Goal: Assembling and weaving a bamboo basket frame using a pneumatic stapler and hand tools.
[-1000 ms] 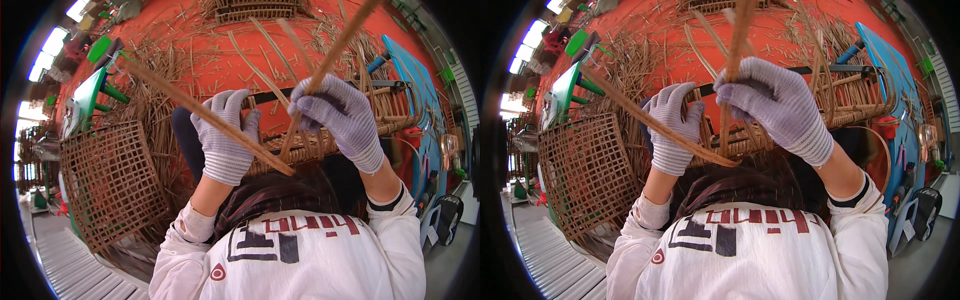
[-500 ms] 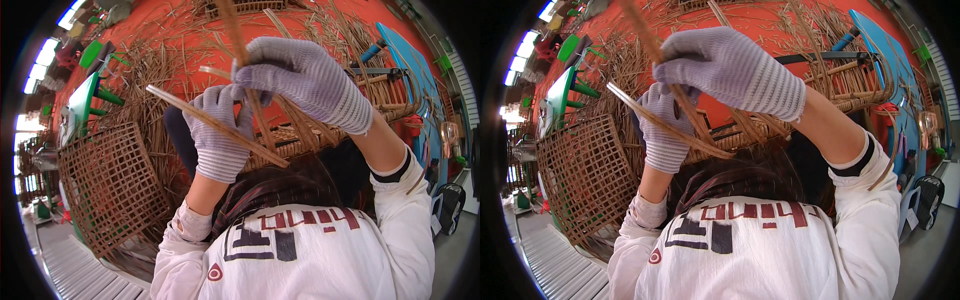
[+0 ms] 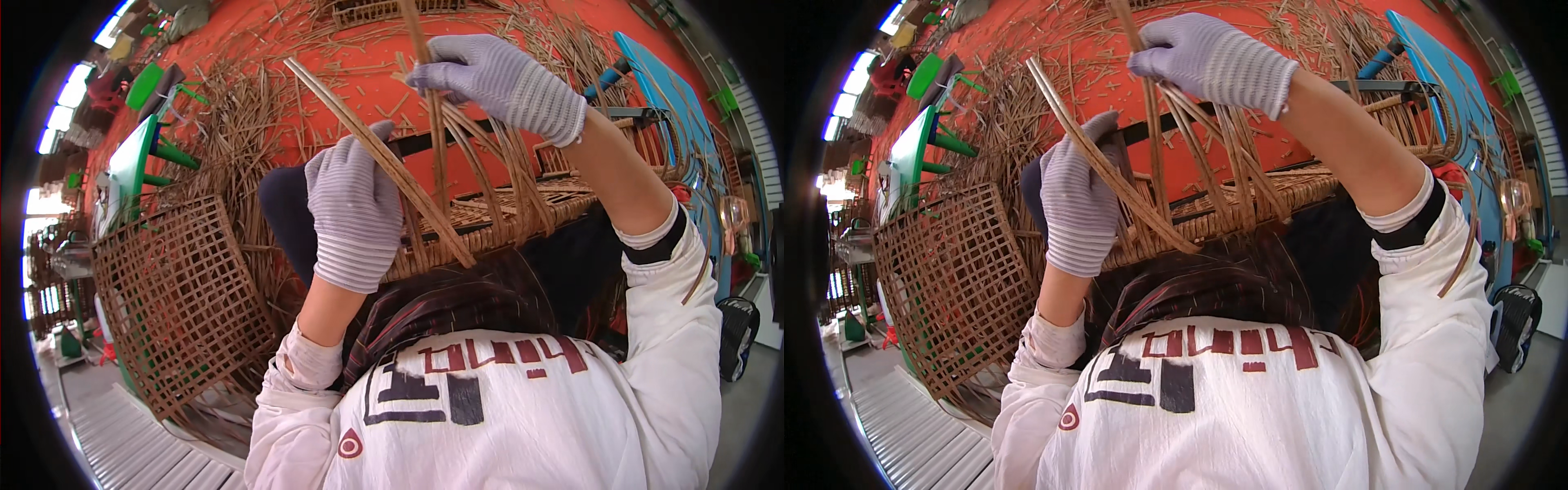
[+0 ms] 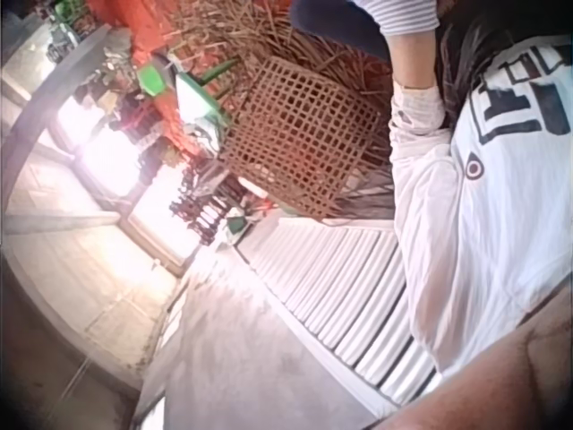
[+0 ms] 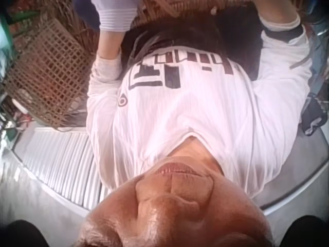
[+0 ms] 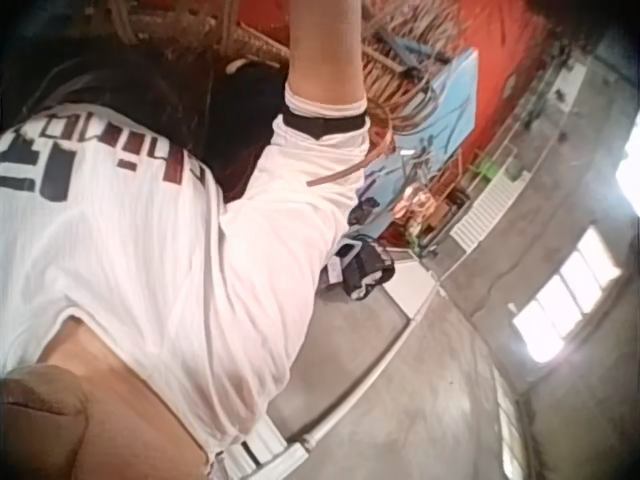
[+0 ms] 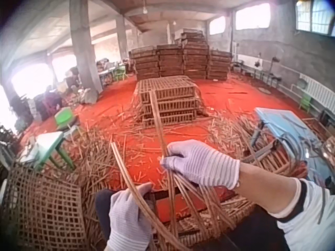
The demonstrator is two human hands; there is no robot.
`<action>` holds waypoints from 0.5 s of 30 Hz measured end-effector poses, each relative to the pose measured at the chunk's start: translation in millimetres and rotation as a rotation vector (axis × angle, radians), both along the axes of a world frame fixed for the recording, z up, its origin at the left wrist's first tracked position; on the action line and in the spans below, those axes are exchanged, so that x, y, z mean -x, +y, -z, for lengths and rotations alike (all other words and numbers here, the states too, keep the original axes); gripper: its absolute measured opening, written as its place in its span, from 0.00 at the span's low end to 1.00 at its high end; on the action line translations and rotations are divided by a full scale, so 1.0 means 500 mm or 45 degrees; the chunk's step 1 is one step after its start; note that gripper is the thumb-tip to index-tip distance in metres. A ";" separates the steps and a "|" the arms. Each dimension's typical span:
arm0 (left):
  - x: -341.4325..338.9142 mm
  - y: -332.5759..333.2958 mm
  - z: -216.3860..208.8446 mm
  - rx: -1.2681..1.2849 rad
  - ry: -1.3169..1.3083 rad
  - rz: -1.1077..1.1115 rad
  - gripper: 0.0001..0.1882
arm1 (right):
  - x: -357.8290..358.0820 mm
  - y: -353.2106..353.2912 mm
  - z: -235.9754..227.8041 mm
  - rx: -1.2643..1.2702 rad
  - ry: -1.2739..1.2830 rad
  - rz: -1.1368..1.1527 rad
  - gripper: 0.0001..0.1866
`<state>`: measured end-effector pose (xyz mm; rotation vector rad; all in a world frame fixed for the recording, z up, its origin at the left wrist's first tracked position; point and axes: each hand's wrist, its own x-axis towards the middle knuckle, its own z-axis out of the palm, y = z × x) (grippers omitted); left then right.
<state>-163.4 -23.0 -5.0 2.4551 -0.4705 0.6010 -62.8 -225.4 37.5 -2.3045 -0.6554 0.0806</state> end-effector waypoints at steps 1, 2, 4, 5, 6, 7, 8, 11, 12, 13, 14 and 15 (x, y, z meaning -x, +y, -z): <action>-0.001 0.005 0.001 0.146 0.069 0.001 0.16 | -0.001 -0.005 0.007 -0.071 0.097 0.025 0.18; -0.001 0.005 0.005 0.146 0.069 -0.006 0.16 | 0.004 -0.008 0.017 -0.265 0.150 0.019 0.19; 0.001 0.001 0.015 0.230 0.112 -0.115 0.15 | 0.010 -0.017 0.027 -0.338 0.219 0.030 0.18; 0.001 -0.001 0.013 0.229 0.113 -0.118 0.15 | 0.013 -0.021 0.029 -0.413 0.287 0.048 0.17; 0.000 -0.002 0.007 0.243 0.114 -0.129 0.14 | 0.015 -0.023 0.030 -0.415 0.289 0.046 0.17; 0.000 -0.003 0.005 0.256 0.116 -0.138 0.13 | 0.018 -0.025 0.032 -0.403 0.270 0.056 0.17; -0.002 -0.002 0.008 0.253 0.119 -0.137 0.13 | 0.019 -0.028 0.034 -0.391 0.251 0.066 0.16; -0.017 0.004 0.010 0.443 0.221 -0.109 0.08 | 0.015 -0.033 0.045 -0.285 -0.173 -0.013 0.15; -0.021 0.009 0.003 0.271 0.256 -0.116 0.07 | 0.017 -0.034 0.042 -0.291 -0.171 -0.012 0.15; -0.024 0.013 -0.004 0.101 0.293 -0.124 0.08 | 0.027 -0.031 0.025 -0.238 -0.147 0.017 0.15; -0.026 0.015 -0.010 0.097 0.296 -0.127 0.08 | 0.033 -0.028 0.013 -0.186 -0.123 0.047 0.15; -0.027 0.016 -0.016 0.237 0.427 -0.108 0.07 | 0.034 -0.026 0.010 -0.190 -0.119 0.045 0.15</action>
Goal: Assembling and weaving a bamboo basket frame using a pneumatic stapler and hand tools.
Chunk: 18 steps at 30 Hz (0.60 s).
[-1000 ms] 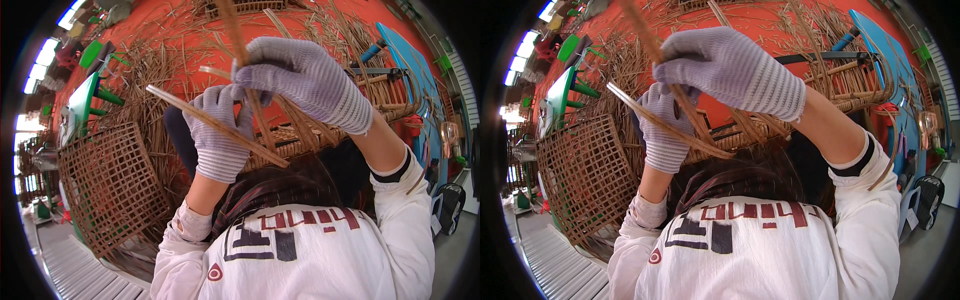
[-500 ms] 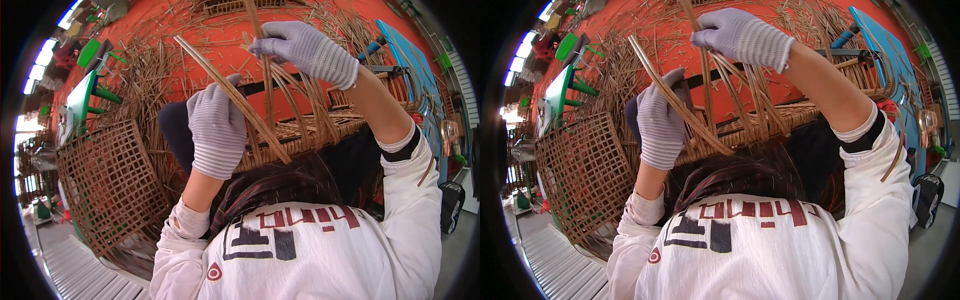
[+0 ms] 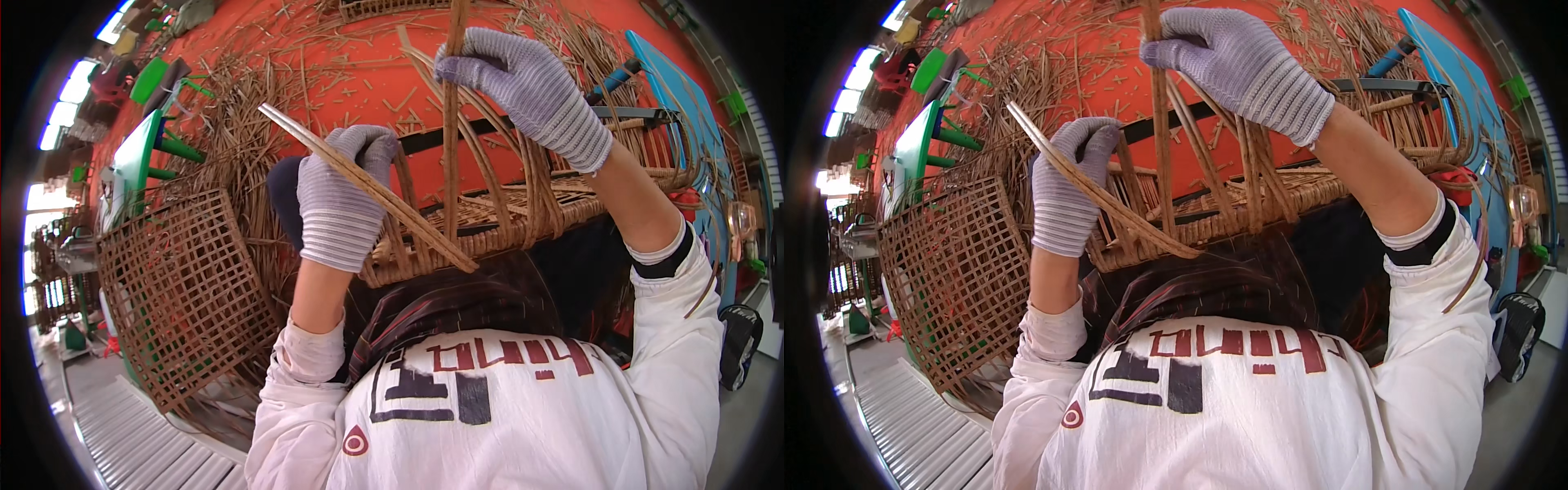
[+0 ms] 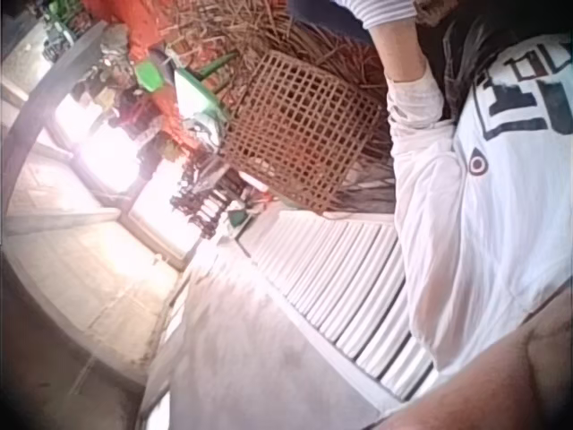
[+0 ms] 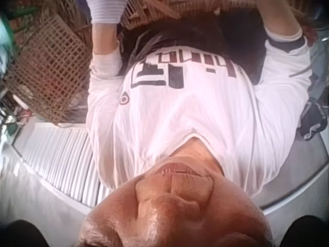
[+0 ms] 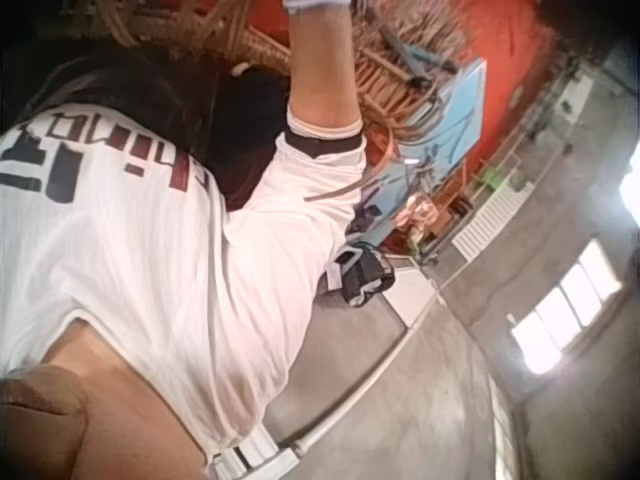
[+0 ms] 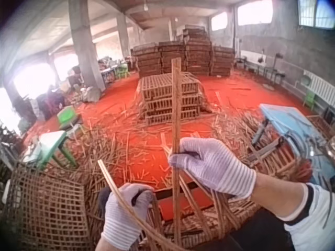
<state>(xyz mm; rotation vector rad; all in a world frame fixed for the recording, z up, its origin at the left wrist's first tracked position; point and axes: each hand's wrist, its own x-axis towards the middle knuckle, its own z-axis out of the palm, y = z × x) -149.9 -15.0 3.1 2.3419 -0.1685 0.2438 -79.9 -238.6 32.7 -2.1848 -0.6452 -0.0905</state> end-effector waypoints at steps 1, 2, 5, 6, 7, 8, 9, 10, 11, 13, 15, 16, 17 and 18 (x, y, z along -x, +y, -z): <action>-0.003 -0.001 -0.003 0.152 0.122 0.013 0.06 | 0.001 -0.002 -0.003 -0.012 -0.069 -0.026 0.15; -0.008 -0.001 -0.002 0.152 0.125 0.017 0.06 | 0.003 -0.004 -0.007 -0.024 -0.138 -0.053 0.15; -0.021 0.001 -0.002 0.038 0.189 0.036 0.06 | 0.012 0.002 -0.027 -0.001 -0.127 -0.065 0.15; -0.023 0.000 -0.003 0.034 0.178 0.070 0.06 | 0.021 0.007 -0.042 -0.004 -0.126 -0.065 0.15; -0.025 0.001 -0.002 0.031 0.169 0.101 0.06 | 0.034 0.019 -0.063 -0.127 -0.025 -0.063 0.09; -0.025 0.002 -0.006 0.027 0.171 0.096 0.06 | 0.042 0.029 -0.079 -0.250 0.077 -0.064 0.04; -0.025 0.002 -0.011 0.081 0.263 0.063 0.06 | 0.045 0.040 -0.089 -0.253 0.079 -0.069 0.04; -0.024 0.003 -0.016 0.139 0.353 0.035 0.06 | 0.049 0.049 -0.100 -0.395 0.335 -0.106 0.06; -0.025 0.006 -0.012 0.140 0.352 0.035 0.06 | 0.052 0.053 -0.105 -0.535 0.590 -0.143 0.08; -0.027 0.014 -0.001 0.470 0.404 0.156 0.07 | 0.050 0.052 -0.090 -0.496 0.591 -0.219 0.10; -0.022 0.014 -0.008 0.399 0.367 0.170 0.07 | 0.052 0.061 -0.079 -0.489 0.665 -0.316 0.15; -0.020 0.011 -0.013 0.339 0.324 0.201 0.08 | 0.051 0.069 -0.067 -0.486 0.661 -0.306 0.15; -0.016 0.011 -0.018 0.275 0.282 0.221 0.08 | 0.042 0.079 -0.042 -0.311 0.573 -0.280 0.15; -0.013 0.012 -0.021 0.213 0.241 0.241 0.09 | 0.032 0.084 -0.023 -0.136 0.484 -0.253 0.15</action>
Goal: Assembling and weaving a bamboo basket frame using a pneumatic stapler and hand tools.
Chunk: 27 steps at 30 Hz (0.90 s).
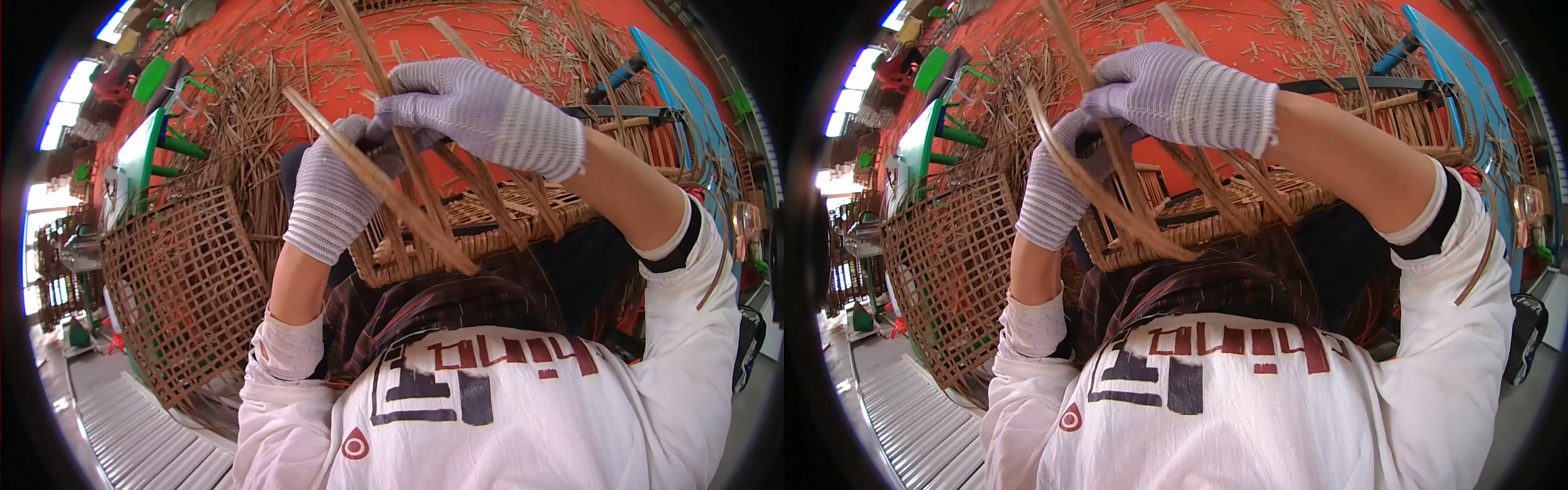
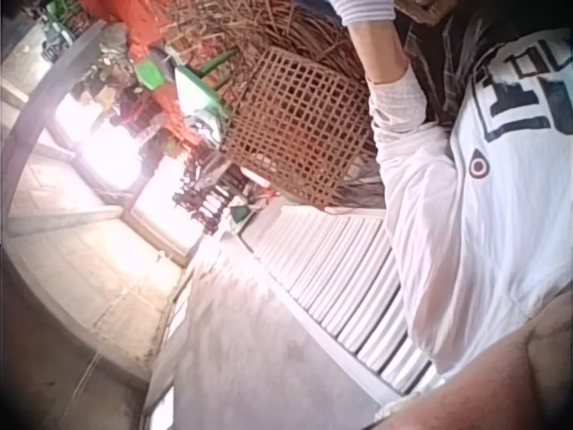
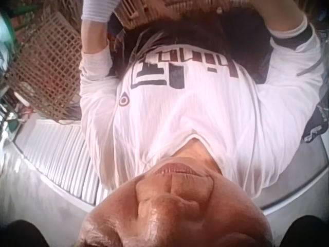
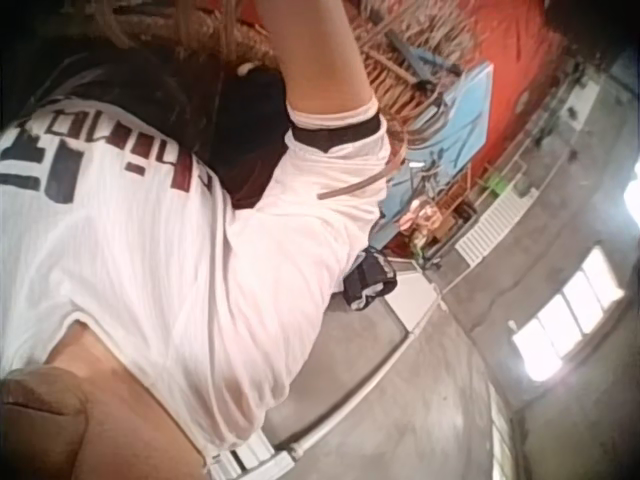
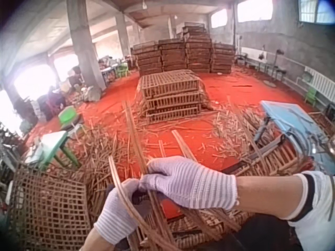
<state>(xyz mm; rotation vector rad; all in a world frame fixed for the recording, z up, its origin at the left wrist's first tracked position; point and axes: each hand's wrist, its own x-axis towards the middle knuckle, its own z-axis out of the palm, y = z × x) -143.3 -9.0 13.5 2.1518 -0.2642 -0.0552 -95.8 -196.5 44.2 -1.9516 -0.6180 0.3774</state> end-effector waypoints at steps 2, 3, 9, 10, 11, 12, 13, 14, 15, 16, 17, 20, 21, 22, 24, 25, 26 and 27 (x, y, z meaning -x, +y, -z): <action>0.001 0.006 0.006 -0.047 -0.048 0.013 0.09 | -0.025 -0.005 0.008 0.053 -0.018 -0.001 0.15; -0.006 0.011 0.017 -0.060 -0.037 0.033 0.10 | -0.040 -0.014 0.006 0.219 -0.263 0.078 0.16; -0.019 0.019 0.019 -0.091 -0.018 0.026 0.10 | -0.097 -0.075 0.050 0.301 -0.193 0.059 0.17; -0.022 0.015 0.020 -0.083 -0.011 0.016 0.10 | -0.098 -0.082 0.053 0.307 -0.189 0.047 0.17; -0.026 0.009 0.017 -0.081 0.001 0.007 0.10 | -0.098 -0.087 0.055 0.183 -0.118 0.068 0.16; -0.030 0.006 0.017 -0.079 0.012 -0.001 0.10 | -0.096 -0.090 0.056 0.058 -0.047 0.091 0.16; -0.034 0.013 0.037 -0.082 -0.094 0.020 0.10 | -0.093 -0.089 0.051 0.122 -0.119 0.141 0.13; -0.030 0.014 0.036 -0.082 -0.089 0.007 0.10 | -0.081 -0.076 0.029 0.122 -0.115 0.128 0.13; -0.027 0.010 0.031 -0.227 -0.235 -0.012 0.10 | -0.064 -0.059 0.003 0.257 -0.208 0.182 0.11; -0.024 0.001 0.027 -0.368 -0.382 -0.021 0.10 | -0.053 -0.052 -0.011 0.396 -0.302 0.244 0.10; -0.028 -0.007 0.025 -0.444 -0.360 -0.051 0.12 | -0.052 -0.054 0.003 0.454 -0.534 0.285 0.11; -0.039 -0.014 0.024 -0.547 -0.330 -0.116 0.12 | -0.008 -0.035 -0.031 0.712 -1.211 0.424 0.14; -0.051 -0.013 0.028 -0.576 -0.207 -0.134 0.12 | 0.010 -0.031 -0.033 0.661 -1.101 0.355 0.09; -0.058 -0.013 0.028 -0.574 -0.209 -0.138 0.12 | 0.012 -0.033 -0.029 0.661 -1.104 0.353 0.09; -0.071 -0.010 0.028 -0.656 -0.327 -0.164 0.13 | 0.018 -0.038 -0.008 0.276 -1.133 -0.349 0.11; -0.090 0.003 0.051 -0.553 -0.437 -0.179 0.14 | 0.034 -0.029 0.007 0.340 -1.197 -0.437 0.12; -0.104 0.007 0.061 -0.550 -0.439 -0.185 0.14 | 0.048 -0.024 0.009 0.536 -1.117 -0.495 0.15; -0.115 0.011 0.069 -0.508 -0.478 -0.174 0.13 | 0.054 -0.016 0.015 0.635 -1.094 -0.515 0.16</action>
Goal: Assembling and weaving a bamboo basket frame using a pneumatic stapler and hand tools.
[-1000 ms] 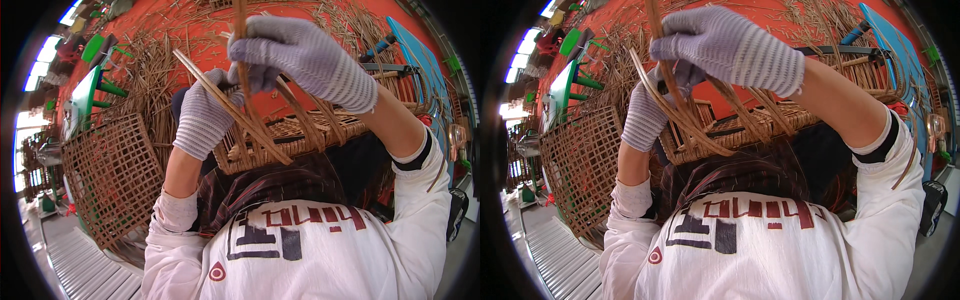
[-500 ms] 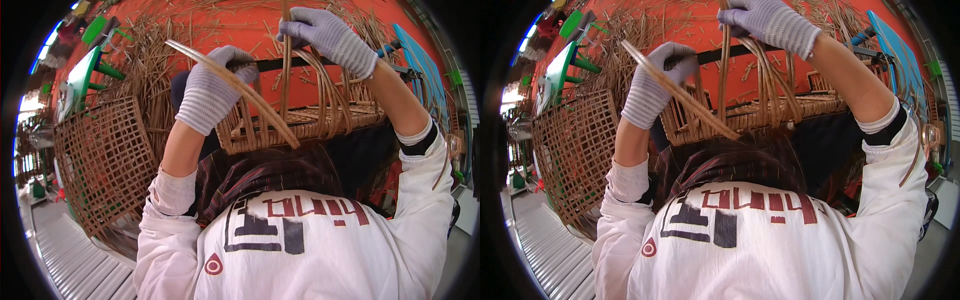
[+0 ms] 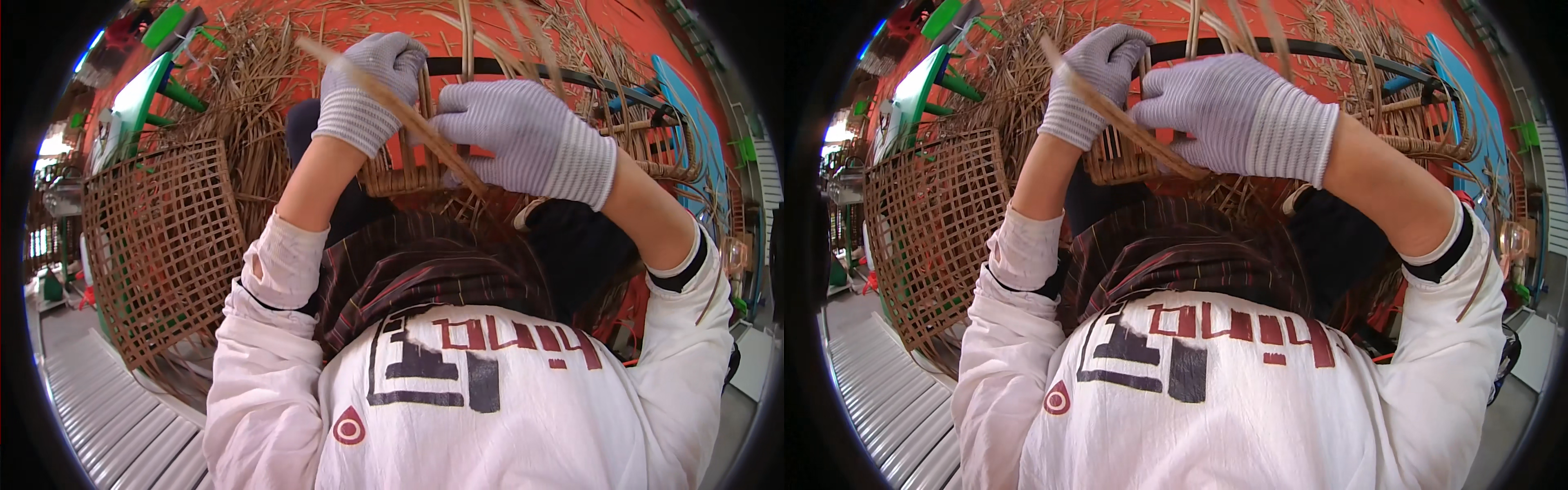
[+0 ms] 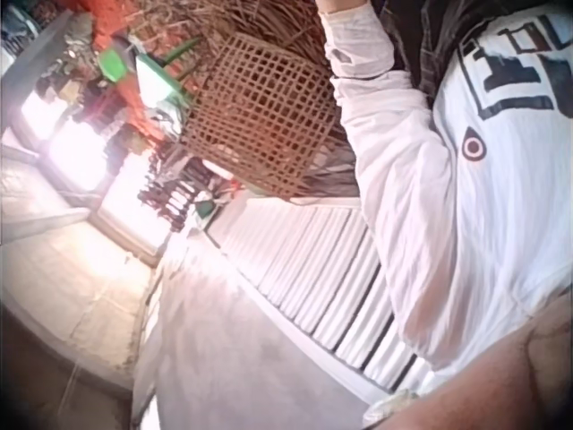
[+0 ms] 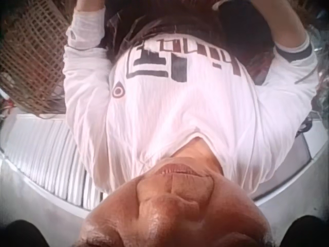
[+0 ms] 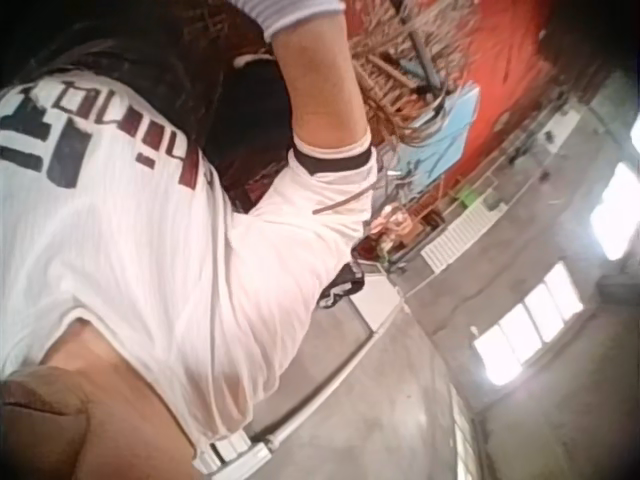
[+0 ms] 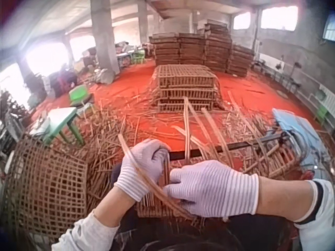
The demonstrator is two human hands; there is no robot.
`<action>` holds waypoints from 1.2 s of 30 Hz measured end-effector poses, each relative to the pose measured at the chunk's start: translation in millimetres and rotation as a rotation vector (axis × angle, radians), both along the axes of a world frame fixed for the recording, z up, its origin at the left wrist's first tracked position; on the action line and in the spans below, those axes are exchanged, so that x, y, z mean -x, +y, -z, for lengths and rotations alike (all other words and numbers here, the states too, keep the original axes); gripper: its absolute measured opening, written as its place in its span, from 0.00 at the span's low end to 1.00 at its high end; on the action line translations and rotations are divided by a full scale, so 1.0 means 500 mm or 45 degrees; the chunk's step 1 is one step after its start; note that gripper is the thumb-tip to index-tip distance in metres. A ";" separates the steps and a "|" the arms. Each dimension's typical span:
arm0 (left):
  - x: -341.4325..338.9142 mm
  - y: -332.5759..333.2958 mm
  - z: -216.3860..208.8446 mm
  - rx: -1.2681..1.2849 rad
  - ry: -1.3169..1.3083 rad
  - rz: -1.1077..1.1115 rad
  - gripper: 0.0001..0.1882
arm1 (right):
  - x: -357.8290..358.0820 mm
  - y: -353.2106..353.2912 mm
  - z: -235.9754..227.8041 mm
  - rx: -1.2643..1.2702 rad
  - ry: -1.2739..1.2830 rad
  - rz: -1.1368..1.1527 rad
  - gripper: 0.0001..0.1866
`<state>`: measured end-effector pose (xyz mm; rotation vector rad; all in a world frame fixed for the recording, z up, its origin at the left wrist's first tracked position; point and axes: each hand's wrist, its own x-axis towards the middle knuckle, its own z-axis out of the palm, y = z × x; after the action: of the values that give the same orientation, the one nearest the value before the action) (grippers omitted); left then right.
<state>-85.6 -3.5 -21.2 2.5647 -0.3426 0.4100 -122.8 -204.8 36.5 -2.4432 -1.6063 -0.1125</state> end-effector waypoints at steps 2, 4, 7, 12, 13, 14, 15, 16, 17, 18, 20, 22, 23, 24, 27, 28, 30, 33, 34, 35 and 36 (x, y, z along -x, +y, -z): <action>0.005 -0.007 -0.010 0.141 0.020 -0.040 0.10 | 0.003 0.009 0.015 0.094 0.001 0.022 0.16; 0.022 -0.009 -0.020 0.031 -0.165 -0.050 0.09 | -0.002 0.015 0.024 0.042 -0.069 0.010 0.19; 0.071 -0.015 -0.029 -0.039 -0.422 -0.030 0.07 | 0.000 0.021 0.017 0.116 -0.067 -0.032 0.21; 0.121 0.019 -0.009 0.027 -0.463 0.120 0.08 | 0.001 0.029 0.022 -0.010 -0.119 -0.123 0.22; 0.125 0.023 -0.003 0.006 -0.528 0.154 0.09 | 0.000 0.032 0.022 -0.040 -0.141 -0.150 0.22; 0.131 0.018 -0.004 0.023 -0.525 0.167 0.11 | 0.001 0.034 0.023 -0.041 -0.136 -0.158 0.22; 0.132 0.015 -0.002 0.022 -0.522 0.160 0.11 | 0.003 0.034 0.023 -0.030 -0.164 -0.163 0.22; 0.131 0.015 0.002 -0.002 -0.549 0.166 0.11 | 0.004 0.035 0.023 -0.018 -0.193 -0.168 0.22; 0.131 0.015 0.004 -0.025 -0.577 0.174 0.12 | 0.001 0.036 0.022 -0.016 -0.193 -0.172 0.22; 0.131 0.014 0.001 -0.027 -0.557 0.155 0.12 | -0.005 0.037 0.020 -0.008 -0.211 -0.212 0.21; 0.132 0.019 0.010 -0.044 -0.550 0.159 0.12 | -0.012 0.040 0.021 0.001 -0.224 -0.258 0.20; 0.132 0.021 0.016 -0.058 -0.547 0.171 0.12 | -0.017 0.043 0.020 0.018 -0.236 -0.328 0.20; 0.132 0.019 0.018 -0.072 -0.560 0.177 0.11 | -0.019 0.043 0.020 0.022 -0.235 -0.324 0.20; 0.131 0.018 0.020 -0.085 -0.574 0.182 0.11 | -0.021 0.043 0.021 0.052 -0.256 -0.338 0.19; 0.133 0.021 0.012 -0.088 -0.600 0.193 0.09 | -0.017 0.040 0.014 0.050 -0.298 -0.343 0.16; 0.130 0.022 0.013 -0.083 -0.601 0.197 0.09 | -0.016 0.037 0.013 0.021 -0.321 -0.331 0.15; 0.122 0.024 0.015 -0.097 -0.590 0.251 0.06 | -0.012 0.026 0.009 -0.015 -0.314 -0.280 0.13; 0.117 0.029 0.011 -0.047 -0.621 0.282 0.05 | -0.004 0.002 0.016 -0.216 -0.238 -0.130 0.11; 0.114 0.033 0.010 0.001 -0.506 0.304 0.03 | -0.001 -0.009 0.019 -0.372 -0.173 -0.024 0.11; 0.113 0.035 0.011 -0.002 -0.510 0.313 0.03 | 0.002 -0.022 0.020 -0.376 -0.178 -0.017 0.11; 0.114 0.037 0.013 0.095 -0.573 0.235 0.04 | 0.004 -0.036 0.022 -0.427 -0.187 0.062 0.11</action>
<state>-142.8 14.9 -27.9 2.3239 -0.7024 0.9123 -124.9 -222.7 25.7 -2.2557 -1.4450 -0.5354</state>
